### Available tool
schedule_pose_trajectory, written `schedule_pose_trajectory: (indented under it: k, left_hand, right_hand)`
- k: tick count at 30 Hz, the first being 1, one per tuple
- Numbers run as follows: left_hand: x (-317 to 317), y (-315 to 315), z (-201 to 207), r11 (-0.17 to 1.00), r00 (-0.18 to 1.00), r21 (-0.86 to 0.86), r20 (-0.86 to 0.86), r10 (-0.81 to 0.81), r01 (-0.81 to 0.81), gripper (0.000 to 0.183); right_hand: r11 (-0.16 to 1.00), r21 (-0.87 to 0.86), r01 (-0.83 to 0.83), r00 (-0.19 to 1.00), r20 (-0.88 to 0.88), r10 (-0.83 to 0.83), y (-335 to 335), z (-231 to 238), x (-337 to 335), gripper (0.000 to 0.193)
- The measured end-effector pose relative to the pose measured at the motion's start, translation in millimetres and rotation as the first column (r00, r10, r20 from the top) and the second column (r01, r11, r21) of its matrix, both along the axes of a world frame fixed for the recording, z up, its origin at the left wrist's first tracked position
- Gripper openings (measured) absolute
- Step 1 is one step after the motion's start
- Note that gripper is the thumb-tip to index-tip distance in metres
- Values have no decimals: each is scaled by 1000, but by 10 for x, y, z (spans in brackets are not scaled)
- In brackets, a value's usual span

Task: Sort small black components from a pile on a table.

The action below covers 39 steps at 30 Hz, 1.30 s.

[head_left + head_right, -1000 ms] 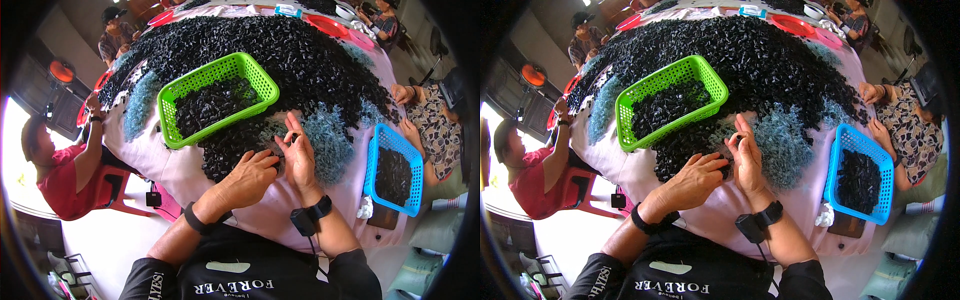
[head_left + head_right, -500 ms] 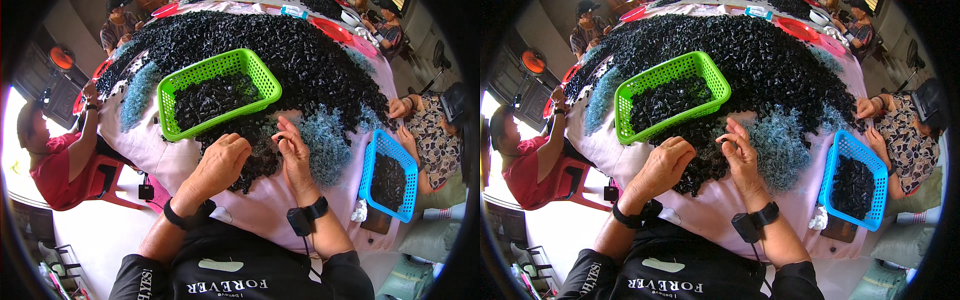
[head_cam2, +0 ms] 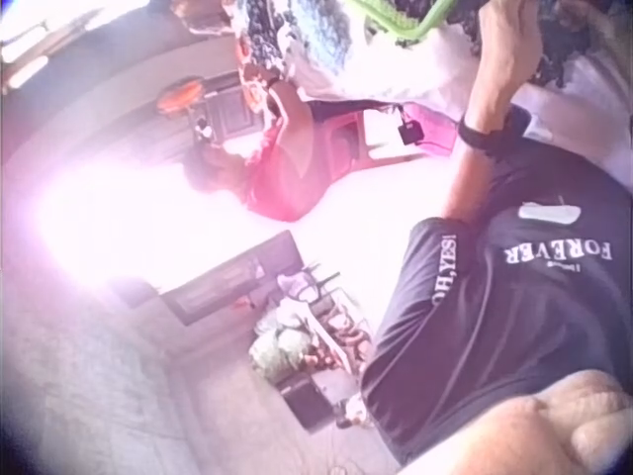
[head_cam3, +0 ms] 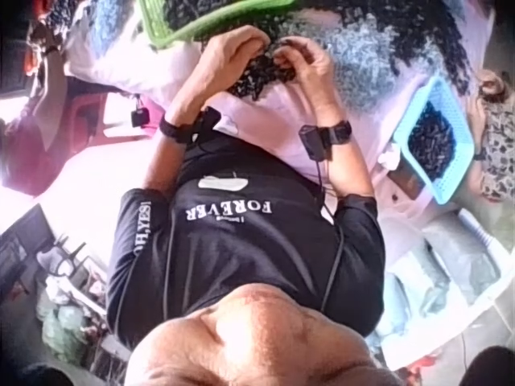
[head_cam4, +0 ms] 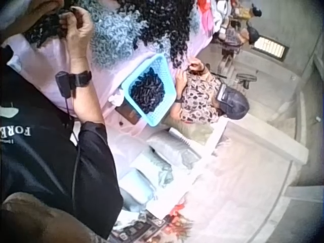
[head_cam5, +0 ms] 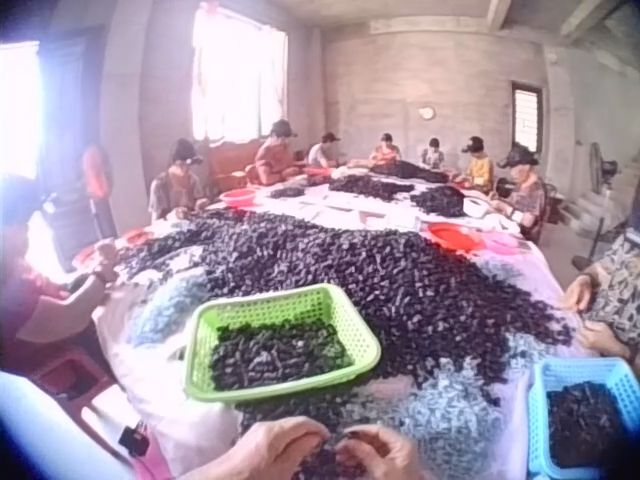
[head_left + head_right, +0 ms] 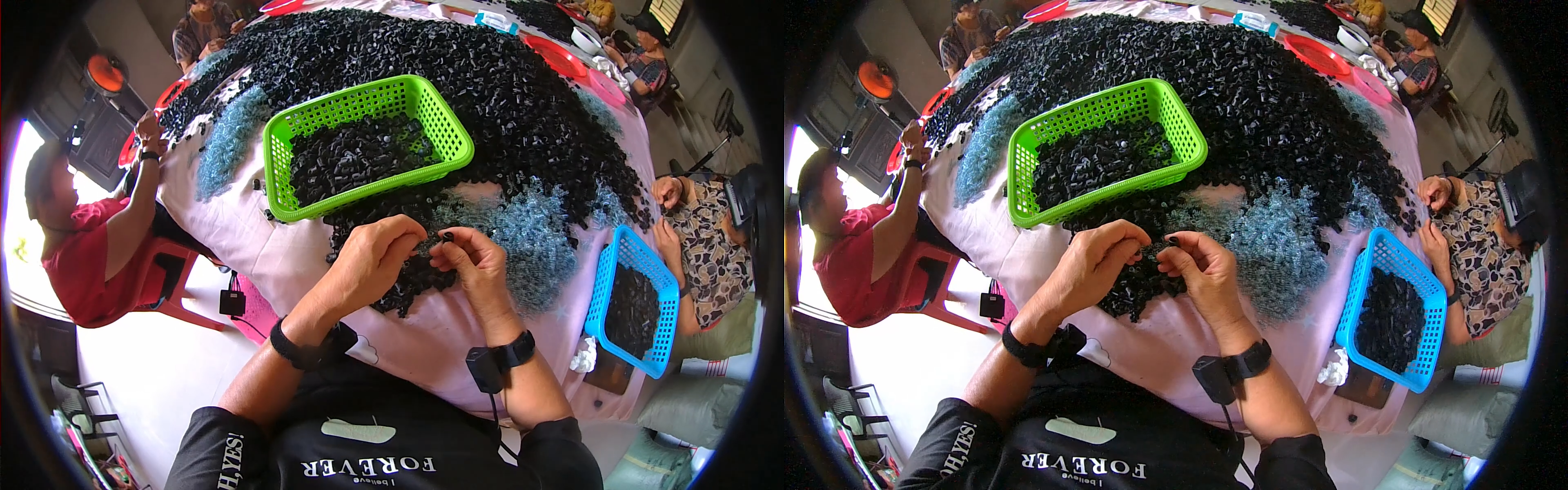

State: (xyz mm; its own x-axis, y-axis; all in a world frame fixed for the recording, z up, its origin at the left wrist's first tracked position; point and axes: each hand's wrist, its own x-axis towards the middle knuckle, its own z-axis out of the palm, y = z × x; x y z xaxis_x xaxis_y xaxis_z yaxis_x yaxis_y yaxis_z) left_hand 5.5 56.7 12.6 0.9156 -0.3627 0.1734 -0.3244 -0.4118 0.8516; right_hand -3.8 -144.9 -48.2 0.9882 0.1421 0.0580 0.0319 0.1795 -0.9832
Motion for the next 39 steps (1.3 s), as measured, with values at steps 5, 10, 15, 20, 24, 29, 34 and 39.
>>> schedule_pose_trajectory:
  k: [5,10,15,20,24,29,34,39]
  left_hand:
    - [28,17,-6,999,989,-43,-145,14,-20,18]
    - [53,-1,4,997,988,-69,-152,27,-38,18]
    - [71,11,49,994,984,-76,-166,71,-84,19]
    - [53,84,1,989,992,-103,-89,92,-101,18]
    - [24,140,10,994,994,-23,-24,109,-110,17]
    - [43,180,10,988,988,-1,-28,152,-152,17]
    - [81,54,-61,996,993,52,93,73,-78,17]
    - [174,-100,-86,982,990,179,136,29,-53,12]
  right_hand:
    - [1000,17,-1,1000,14,1,10,43,-9,15]
    - [999,37,-18,1000,8,17,-8,60,-20,14]
    - [997,76,-24,999,25,22,-30,2,-11,16]
    - [1000,-5,11,1000,9,-11,-23,3,-36,16]
    - [994,-16,110,992,64,-109,4,19,-22,17]
    - [967,-49,252,967,63,-249,-16,11,32,19]
    - [955,77,288,955,52,-292,22,-68,54,23]
    - [986,0,168,982,91,-168,-2,-108,50,26]
